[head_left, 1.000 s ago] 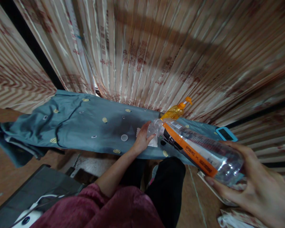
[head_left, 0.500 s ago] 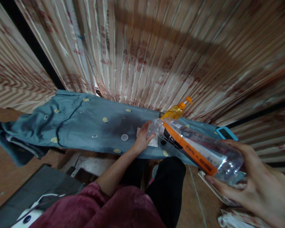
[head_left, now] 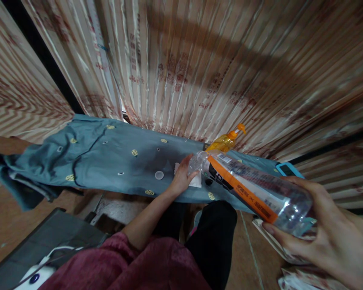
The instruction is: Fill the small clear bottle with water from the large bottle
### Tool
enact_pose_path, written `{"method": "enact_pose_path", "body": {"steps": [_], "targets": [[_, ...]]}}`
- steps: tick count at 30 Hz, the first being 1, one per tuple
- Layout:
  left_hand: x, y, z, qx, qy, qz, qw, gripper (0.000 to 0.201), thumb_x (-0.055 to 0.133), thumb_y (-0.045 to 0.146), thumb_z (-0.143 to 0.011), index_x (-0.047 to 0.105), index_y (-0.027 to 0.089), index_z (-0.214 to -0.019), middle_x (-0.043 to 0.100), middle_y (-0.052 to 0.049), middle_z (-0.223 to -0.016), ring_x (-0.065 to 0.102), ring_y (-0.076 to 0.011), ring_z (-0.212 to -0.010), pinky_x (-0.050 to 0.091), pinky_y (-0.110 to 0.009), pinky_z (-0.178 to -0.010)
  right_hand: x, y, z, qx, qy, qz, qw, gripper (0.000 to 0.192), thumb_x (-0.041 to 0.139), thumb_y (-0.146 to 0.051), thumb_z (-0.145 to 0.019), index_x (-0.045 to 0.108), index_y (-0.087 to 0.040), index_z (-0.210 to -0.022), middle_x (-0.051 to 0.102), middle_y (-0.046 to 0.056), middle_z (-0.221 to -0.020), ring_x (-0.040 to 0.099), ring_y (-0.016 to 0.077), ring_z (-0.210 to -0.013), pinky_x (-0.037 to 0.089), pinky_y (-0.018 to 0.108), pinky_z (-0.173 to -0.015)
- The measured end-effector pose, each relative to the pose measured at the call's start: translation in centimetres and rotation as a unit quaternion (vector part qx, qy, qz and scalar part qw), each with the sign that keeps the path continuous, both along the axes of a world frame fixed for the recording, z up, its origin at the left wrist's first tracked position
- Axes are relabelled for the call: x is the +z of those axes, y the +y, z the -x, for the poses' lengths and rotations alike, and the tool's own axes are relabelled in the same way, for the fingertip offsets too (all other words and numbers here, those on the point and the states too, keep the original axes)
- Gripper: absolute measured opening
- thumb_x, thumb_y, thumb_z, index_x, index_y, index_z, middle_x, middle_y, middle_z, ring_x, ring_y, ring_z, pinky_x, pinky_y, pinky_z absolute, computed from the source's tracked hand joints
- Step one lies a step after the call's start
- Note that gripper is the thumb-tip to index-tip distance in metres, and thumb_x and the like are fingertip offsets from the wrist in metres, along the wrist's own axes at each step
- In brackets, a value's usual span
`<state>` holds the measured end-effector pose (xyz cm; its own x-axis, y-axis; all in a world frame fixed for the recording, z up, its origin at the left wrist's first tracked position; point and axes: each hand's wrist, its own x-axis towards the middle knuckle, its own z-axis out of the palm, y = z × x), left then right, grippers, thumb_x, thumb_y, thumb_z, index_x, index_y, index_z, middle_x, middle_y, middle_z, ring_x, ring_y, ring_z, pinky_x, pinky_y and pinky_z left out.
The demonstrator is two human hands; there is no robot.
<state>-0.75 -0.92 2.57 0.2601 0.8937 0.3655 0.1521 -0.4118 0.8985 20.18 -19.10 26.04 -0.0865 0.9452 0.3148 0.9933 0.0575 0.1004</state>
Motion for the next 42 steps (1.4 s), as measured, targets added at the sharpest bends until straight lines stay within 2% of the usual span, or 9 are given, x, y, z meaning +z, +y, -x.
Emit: {"method": "enact_pose_path", "body": {"steps": [7, 15, 21, 26, 36, 39, 42], "targets": [[-0.64, 0.08, -0.08, 0.004, 0.002, -0.003, 1.0, 0.063, 0.067, 0.035, -0.09, 0.044, 0.022, -0.147, 0.052, -0.017, -0.154, 0.047, -0.0334, -0.146, 0.031, -0.061, -0.124, -0.25, 0.25, -0.15, 0.01, -0.019, -0.002, 1.0, 0.072, 0.046, -0.079, -0.084, 0.044, -0.025, -0.132, 0.068, -0.001, -0.07, 0.067, 0.0259, -0.048, 0.048, 0.033, -0.044], [-0.79, 0.05, -0.11, 0.002, 0.005, -0.003, 1.0, 0.064, 0.065, 0.035, -0.092, 0.042, 0.019, -0.149, 0.051, -0.019, -0.155, 0.046, -0.0316, -0.147, 0.032, -0.059, -0.124, -0.14, 0.41, -0.26, 0.012, -0.014, 0.006, 1.0, 0.07, 0.054, -0.072, -0.082, 0.043, -0.027, -0.135, 0.069, -0.003, -0.074, 0.069, 0.0241, -0.052, 0.052, 0.031, -0.049], [-0.93, 0.19, -0.06, 0.001, 0.017, -0.007, 1.0, 0.065, 0.066, 0.035, -0.091, 0.041, 0.022, -0.149, 0.05, -0.018, -0.156, 0.046, -0.0309, -0.148, 0.031, -0.06, -0.124, 0.05, 0.54, -0.34, 0.024, -0.005, -0.002, 1.0, 0.071, 0.052, -0.074, -0.082, 0.043, -0.026, -0.134, 0.069, -0.001, -0.074, 0.065, 0.0236, -0.046, 0.047, 0.033, -0.044], [-0.61, 0.1, 0.13, -0.003, 0.013, -0.005, 1.0, 0.064, 0.065, 0.036, -0.092, 0.041, 0.022, -0.15, 0.05, -0.017, -0.156, 0.045, -0.0311, -0.148, 0.032, -0.061, -0.124, 0.31, 0.62, -0.1, 0.022, -0.005, 0.005, 1.0, 0.072, 0.06, -0.068, -0.079, 0.042, -0.027, -0.135, 0.069, -0.003, -0.075, 0.067, 0.0235, -0.05, 0.052, 0.032, -0.05], [-0.55, 0.12, 0.11, -0.002, -0.002, -0.013, 1.0, 0.065, 0.067, 0.034, -0.091, 0.042, 0.021, -0.149, 0.051, -0.019, -0.154, 0.048, -0.0339, -0.145, 0.034, -0.061, -0.122, 0.42, 0.6, -0.23, 0.032, -0.017, 0.003, 0.999, 0.072, 0.055, -0.071, -0.08, 0.043, -0.025, -0.135, 0.069, -0.002, -0.076, 0.068, 0.022, -0.051, 0.049, 0.03, -0.048], [-0.45, 0.11, 0.09, -0.001, 0.006, -0.011, 1.0, 0.064, 0.067, 0.034, -0.091, 0.042, 0.023, -0.149, 0.051, -0.017, -0.154, 0.047, -0.0329, -0.146, 0.033, -0.061, -0.123, 0.56, 0.58, -0.05, 0.03, -0.029, 0.003, 0.999, 0.071, 0.05, -0.074, -0.082, 0.042, -0.025, -0.134, 0.066, -0.003, -0.072, 0.063, 0.0224, -0.044, 0.045, 0.032, -0.043], [-0.25, 0.07, 0.14, -0.003, 0.01, -0.008, 1.0, 0.065, 0.066, 0.035, -0.092, 0.041, 0.022, -0.15, 0.051, -0.017, -0.154, 0.046, -0.0316, -0.146, 0.033, -0.06, -0.123, 0.51, 0.59, -0.08, 0.025, -0.022, 0.006, 0.999, 0.073, 0.052, -0.074, -0.081, 0.042, -0.027, -0.135, 0.067, -0.002, -0.072, 0.063, 0.0238, -0.045, 0.045, 0.033, -0.043]]}}
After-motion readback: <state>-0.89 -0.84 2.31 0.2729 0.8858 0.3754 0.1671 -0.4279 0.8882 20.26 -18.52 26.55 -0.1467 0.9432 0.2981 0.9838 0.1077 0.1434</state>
